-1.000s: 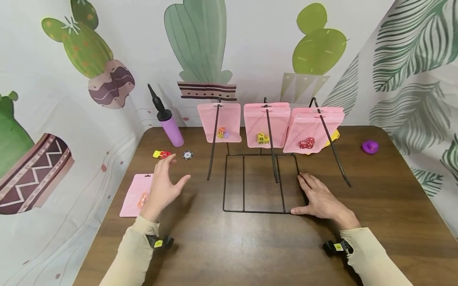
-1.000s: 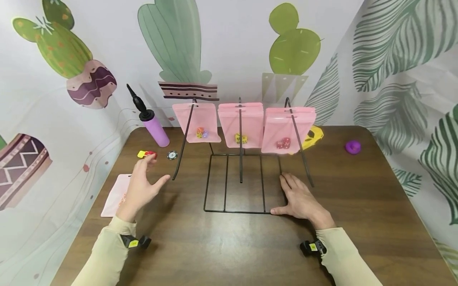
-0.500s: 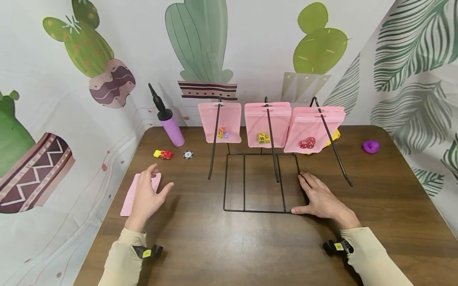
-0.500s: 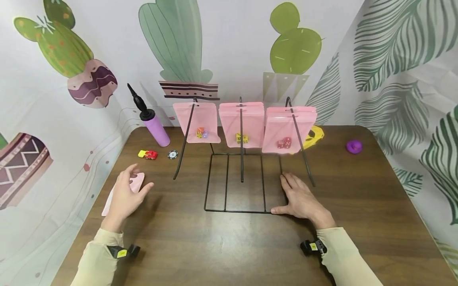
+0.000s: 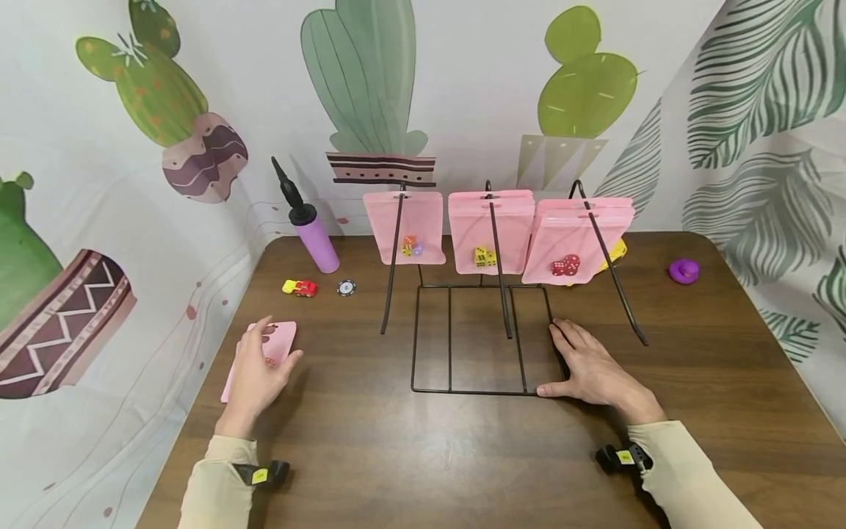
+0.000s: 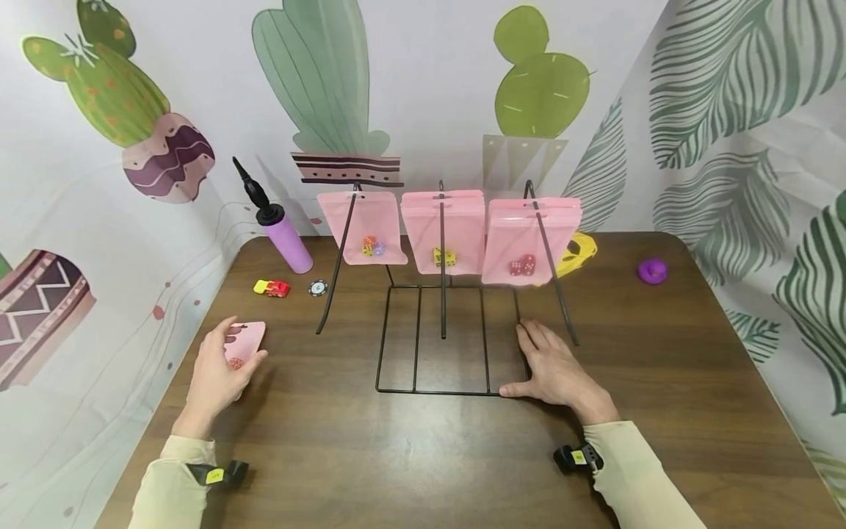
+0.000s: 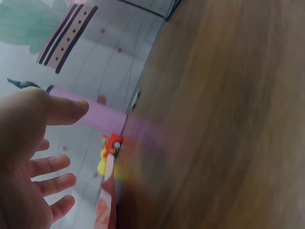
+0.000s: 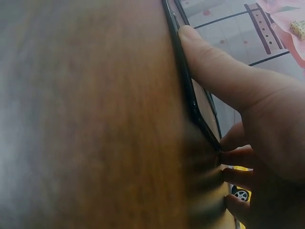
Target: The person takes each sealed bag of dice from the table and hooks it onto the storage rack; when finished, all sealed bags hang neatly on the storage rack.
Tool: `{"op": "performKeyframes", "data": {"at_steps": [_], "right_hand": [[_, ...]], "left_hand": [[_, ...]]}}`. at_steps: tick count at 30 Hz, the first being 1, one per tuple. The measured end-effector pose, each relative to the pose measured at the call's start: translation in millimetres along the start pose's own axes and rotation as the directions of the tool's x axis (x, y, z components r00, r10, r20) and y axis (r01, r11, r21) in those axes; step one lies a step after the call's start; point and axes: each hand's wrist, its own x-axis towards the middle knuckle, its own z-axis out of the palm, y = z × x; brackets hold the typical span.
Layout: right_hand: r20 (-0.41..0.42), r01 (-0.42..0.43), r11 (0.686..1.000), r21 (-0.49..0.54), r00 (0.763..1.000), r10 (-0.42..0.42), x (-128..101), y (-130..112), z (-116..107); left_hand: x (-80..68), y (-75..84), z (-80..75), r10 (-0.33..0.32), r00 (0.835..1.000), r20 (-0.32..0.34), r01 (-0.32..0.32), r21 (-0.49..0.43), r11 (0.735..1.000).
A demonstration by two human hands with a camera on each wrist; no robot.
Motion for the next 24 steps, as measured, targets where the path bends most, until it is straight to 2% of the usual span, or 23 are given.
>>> {"op": "performKeyframes", "data": {"at_steps": [4, 8, 10, 13, 16, 21, 24], "right_hand": [[-0.005, 0.003, 1.0, 0.001, 1.0, -0.003, 0.0, 0.2, -0.8], [-0.009, 0.007, 1.0, 0.003, 1.0, -0.007, -0.5, 0.5, 0.3], [-0.012, 0.004, 1.0, 0.008, 1.0, -0.004, -0.9, 0.4, 1.3], [-0.011, 0.0, 1.0, 0.014, 1.0, 0.001, -1.1, 0.2, 2.7], [-0.006, -0.004, 1.0, 0.016, 1.0, 0.004, -0.8, 0.0, 3.1], [-0.001, -0.006, 1.0, 0.011, 1.0, 0.006, -0.7, 0.3, 2.3], [0.003, -0.004, 1.0, 0.005, 1.0, 0.004, -0.6, 0.5, 1.4]], "left_hand": [[-3.7, -11.3, -2.8, -0.035, 0.999, 0.008, 0.034, 0.032, 0.999], [-8.1, -21.9, -7.4, -0.116, 0.993, 0.03, 0.113, 0.085, 0.99], [-10.0, -25.7, -10.4, -0.179, 0.982, 0.063, 0.169, 0.131, 0.977], [-12.3, -29.4, -14.1, -0.275, 0.952, 0.134, 0.245, 0.201, 0.948], [-13.3, -30.8, -15.6, -0.333, 0.926, 0.178, 0.288, 0.237, 0.928], [-11.9, -30.6, -16.1, -0.363, 0.92, 0.15, 0.327, 0.221, 0.919], [-11.8, -31.3, -16.6, -0.406, 0.903, 0.142, 0.371, 0.222, 0.902]]}}
